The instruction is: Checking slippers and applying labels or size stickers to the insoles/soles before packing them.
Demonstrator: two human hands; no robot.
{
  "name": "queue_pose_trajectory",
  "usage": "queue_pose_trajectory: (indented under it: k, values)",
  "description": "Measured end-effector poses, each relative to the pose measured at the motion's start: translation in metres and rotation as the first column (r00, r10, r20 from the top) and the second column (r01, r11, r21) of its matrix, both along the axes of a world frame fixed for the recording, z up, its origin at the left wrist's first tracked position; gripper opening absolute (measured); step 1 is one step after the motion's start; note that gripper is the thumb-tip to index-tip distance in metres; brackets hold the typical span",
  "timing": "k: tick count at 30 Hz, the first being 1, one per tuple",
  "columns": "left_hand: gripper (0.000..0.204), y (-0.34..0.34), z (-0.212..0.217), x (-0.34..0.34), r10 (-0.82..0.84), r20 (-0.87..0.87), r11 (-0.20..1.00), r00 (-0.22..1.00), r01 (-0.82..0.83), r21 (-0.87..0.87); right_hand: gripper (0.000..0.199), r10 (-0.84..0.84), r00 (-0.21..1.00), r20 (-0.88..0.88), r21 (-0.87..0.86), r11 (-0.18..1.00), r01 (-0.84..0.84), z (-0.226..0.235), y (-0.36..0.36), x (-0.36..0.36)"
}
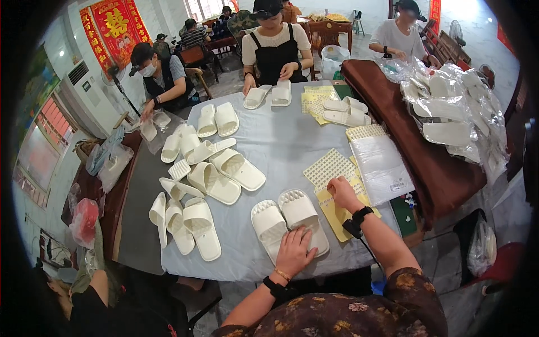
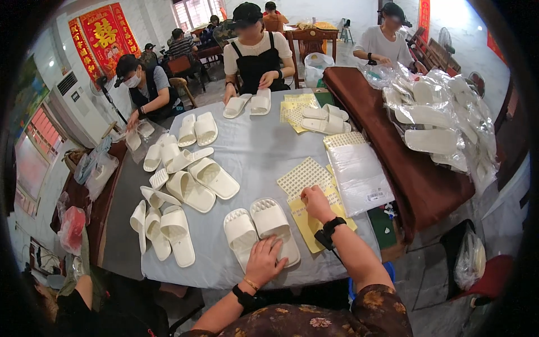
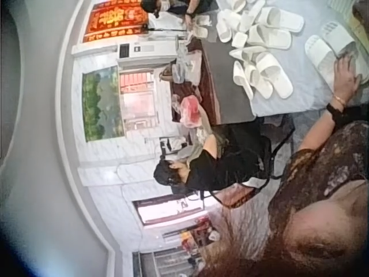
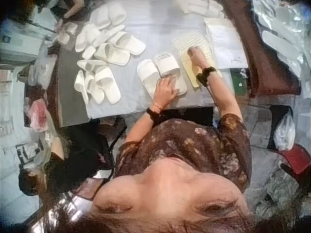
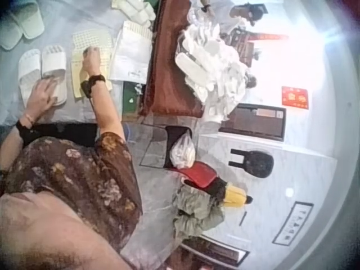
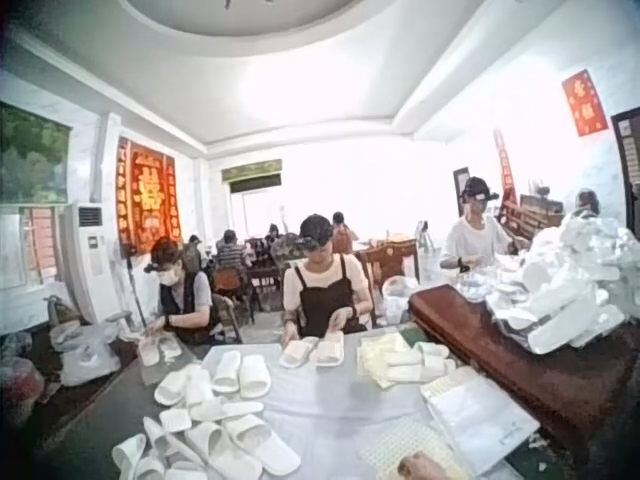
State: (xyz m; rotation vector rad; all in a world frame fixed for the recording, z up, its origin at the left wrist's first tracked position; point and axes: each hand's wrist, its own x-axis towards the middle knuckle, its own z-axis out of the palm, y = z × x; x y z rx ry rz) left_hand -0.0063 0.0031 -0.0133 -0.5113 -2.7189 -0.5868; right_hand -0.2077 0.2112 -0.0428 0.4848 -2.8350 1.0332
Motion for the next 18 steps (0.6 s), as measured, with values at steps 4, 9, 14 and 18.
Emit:
queue_pose_trajectory:
  k: [4, 9, 14, 18]
  values:
    - [0.054, 0.0002, 0.0006, -0.0006, -0.002, -0.02, 1.0, 1.0, 0.002, 0.011, 0.01, 0.017, 1.0, 0.0, 0.003, 1.0, -0.017, -0.0037, 0.0003, -0.0018]
    - [0.053, 0.0006, -0.0013, -0.0015, -0.035, 0.072, 0.999, 0.997, 0.036, 0.0, 0.009, 0.005, 0.998, -0.068, -0.041, 0.999, -0.007, -0.0075, 0.0, -0.0028]
    - [0.055, 0.0014, -0.0032, -0.0019, -0.016, 0.038, 1.0, 0.999, 0.015, 0.005, 0.011, 0.007, 1.0, -0.021, -0.056, 0.998, -0.008, -0.0041, -0.0002, -0.0019]
    - [0.055, 0.0014, -0.0018, -0.0028, -0.012, 0.025, 1.0, 1.0, 0.011, 0.022, 0.011, -0.049, 0.999, 0.007, -0.08, 0.996, 0.05, -0.0013, -0.0032, 0.0007]
